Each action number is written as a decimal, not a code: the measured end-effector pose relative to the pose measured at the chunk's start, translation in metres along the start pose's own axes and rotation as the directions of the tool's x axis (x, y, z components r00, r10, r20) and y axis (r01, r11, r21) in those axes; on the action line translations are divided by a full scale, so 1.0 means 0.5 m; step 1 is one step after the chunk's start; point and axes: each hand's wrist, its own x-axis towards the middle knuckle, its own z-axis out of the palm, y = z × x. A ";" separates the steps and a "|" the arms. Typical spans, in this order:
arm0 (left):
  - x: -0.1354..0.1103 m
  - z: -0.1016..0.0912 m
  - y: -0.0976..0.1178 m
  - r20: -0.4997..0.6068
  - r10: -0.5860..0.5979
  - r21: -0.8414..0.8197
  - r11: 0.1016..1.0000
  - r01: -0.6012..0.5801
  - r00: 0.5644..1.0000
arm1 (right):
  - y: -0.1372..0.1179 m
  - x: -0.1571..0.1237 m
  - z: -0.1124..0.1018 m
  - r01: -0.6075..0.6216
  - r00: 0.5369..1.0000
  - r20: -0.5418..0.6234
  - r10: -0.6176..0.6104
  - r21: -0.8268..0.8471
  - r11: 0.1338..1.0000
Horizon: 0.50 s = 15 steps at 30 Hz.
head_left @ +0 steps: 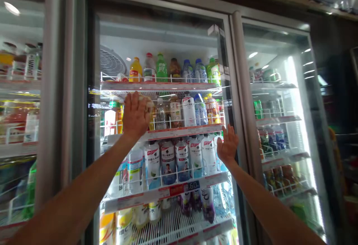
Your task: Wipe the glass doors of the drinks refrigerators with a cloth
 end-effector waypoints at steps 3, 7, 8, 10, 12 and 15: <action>-0.054 0.018 0.079 0.124 0.192 -0.073 0.980 -0.184 0.974 | 0.002 -0.001 0.002 0.011 1.000 -0.017 -0.011 -0.006 1.000; -0.142 0.039 0.194 0.318 0.665 -0.328 0.746 -0.579 0.676 | 0.004 -0.003 0.005 0.013 0.999 -0.038 -0.013 0.010 1.000; -0.135 0.040 0.194 0.327 0.698 -0.352 0.716 -0.603 0.637 | 0.004 -0.003 0.006 0.015 0.999 -0.038 -0.015 0.019 1.000; -0.083 0.042 0.165 0.302 0.613 -0.296 0.788 -0.539 0.730 | 0.006 -0.005 0.008 0.025 0.999 -0.024 -0.024 0.035 0.999; -0.020 0.046 0.131 0.217 0.355 -0.173 0.931 -0.323 0.909 | 0.012 -0.007 0.009 0.039 0.999 -0.007 -0.039 0.043 0.998; 0.004 0.059 0.139 0.162 0.198 -0.120 0.976 -0.180 0.967 | 0.031 -0.009 0.006 0.083 0.997 -0.003 -0.083 0.046 0.996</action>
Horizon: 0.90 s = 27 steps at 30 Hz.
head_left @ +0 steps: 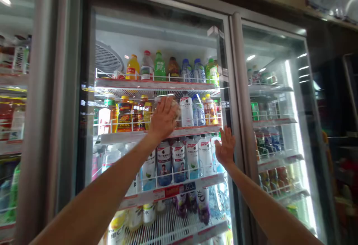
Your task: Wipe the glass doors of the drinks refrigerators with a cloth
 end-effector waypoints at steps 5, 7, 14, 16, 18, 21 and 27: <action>-0.044 0.035 0.104 0.238 0.612 -0.179 0.791 -0.585 0.754 | 0.047 -0.004 -0.017 0.195 0.978 0.075 -0.194 -0.003 0.981; -0.001 0.032 0.095 0.251 0.593 -0.168 0.805 -0.568 0.765 | 0.059 -0.005 -0.020 0.214 0.973 0.092 -0.213 -0.009 0.977; 0.061 0.064 0.120 0.079 0.188 -0.077 0.980 -0.182 0.979 | 0.061 -0.005 -0.019 0.233 0.971 0.044 -0.234 0.022 0.972; -0.014 0.083 0.175 0.119 0.422 -0.145 0.903 -0.404 0.899 | 0.060 -0.004 -0.019 0.236 0.971 0.035 -0.236 0.022 0.972; -0.065 0.082 0.195 0.151 0.620 -0.216 0.781 -0.586 0.770 | 0.060 -0.004 -0.020 0.237 0.971 0.031 -0.238 0.022 0.971; -0.047 0.051 0.137 0.171 0.558 -0.184 0.828 -0.530 0.812 | 0.061 -0.004 -0.021 0.234 0.972 0.027 -0.235 0.035 0.972; -0.067 0.034 0.095 0.115 0.207 -0.081 0.977 -0.198 0.972 | 0.061 -0.003 -0.023 0.237 0.971 0.024 -0.237 0.035 0.971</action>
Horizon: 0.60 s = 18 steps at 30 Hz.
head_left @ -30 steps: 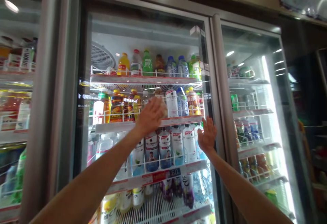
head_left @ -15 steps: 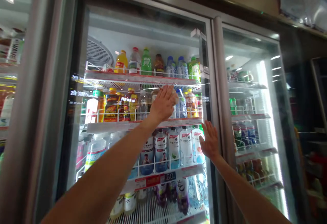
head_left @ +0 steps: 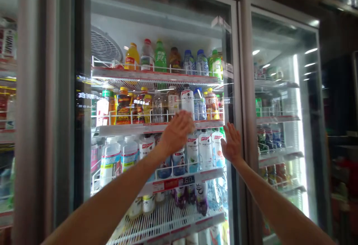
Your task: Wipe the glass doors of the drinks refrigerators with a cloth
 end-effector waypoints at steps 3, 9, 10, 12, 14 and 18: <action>-0.086 0.012 0.051 0.169 0.391 -0.103 0.920 -0.378 0.905 | 0.001 -0.001 -0.001 0.000 1.000 0.004 0.000 -0.001 1.000; -0.104 -0.042 -0.037 -0.066 -0.111 0.056 0.992 0.115 0.992 | 0.002 -0.002 0.000 -0.004 1.000 0.018 0.004 0.005 1.000; -0.110 -0.040 -0.033 -0.090 -0.158 0.059 0.985 0.163 0.983 | 0.002 -0.003 0.000 -0.007 1.000 0.019 0.007 0.004 1.000; -0.142 -0.026 0.002 -0.019 -0.008 0.019 1.000 0.008 1.000 | 0.001 -0.004 0.000 -0.022 0.999 0.035 0.022 0.001 1.000; -0.183 -0.016 0.036 0.120 0.298 -0.079 0.954 -0.291 0.947 | 0.003 -0.005 -0.002 -0.047 0.997 0.061 0.047 -0.008 0.999; -0.207 -0.062 -0.037 0.187 0.293 -0.061 0.956 -0.287 0.938 | 0.005 -0.006 -0.004 -0.076 0.991 0.112 0.077 -0.022 0.997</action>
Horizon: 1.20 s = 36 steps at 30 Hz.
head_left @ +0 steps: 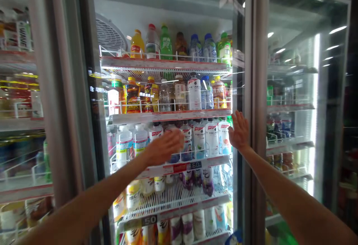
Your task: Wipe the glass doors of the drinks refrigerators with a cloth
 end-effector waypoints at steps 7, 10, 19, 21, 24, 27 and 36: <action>-0.085 -0.020 -0.002 -0.121 -0.243 0.042 0.968 0.249 0.963 | -0.075 0.002 0.020 -0.285 0.953 -0.091 0.288 0.044 0.957; -0.131 0.000 0.032 0.057 0.072 -0.033 0.997 -0.070 0.996 | -0.102 0.005 0.025 -0.345 0.931 -0.106 0.349 0.058 0.937; -0.153 -0.050 -0.039 -0.237 -0.326 0.119 0.925 0.360 0.915 | -0.103 0.006 0.019 -0.345 0.930 -0.119 0.349 0.052 0.937; -0.171 -0.031 0.005 -0.057 -0.055 0.070 0.996 0.058 0.997 | -0.105 0.007 0.018 -0.348 0.929 -0.112 0.352 0.055 0.936; -0.191 -0.038 -0.018 -0.075 -0.131 0.070 0.988 0.136 0.989 | -0.105 0.006 0.020 -0.344 0.930 -0.116 0.350 0.068 0.937; -0.181 -0.062 -0.075 -0.349 -0.528 0.088 0.805 0.587 0.775 | -0.102 0.004 0.023 -0.333 0.932 -0.127 0.339 0.072 0.940; -0.153 -0.030 0.013 -0.010 -0.088 0.070 0.994 0.088 0.996 | -0.081 -0.015 0.017 -0.222 0.968 -0.110 0.224 0.034 0.974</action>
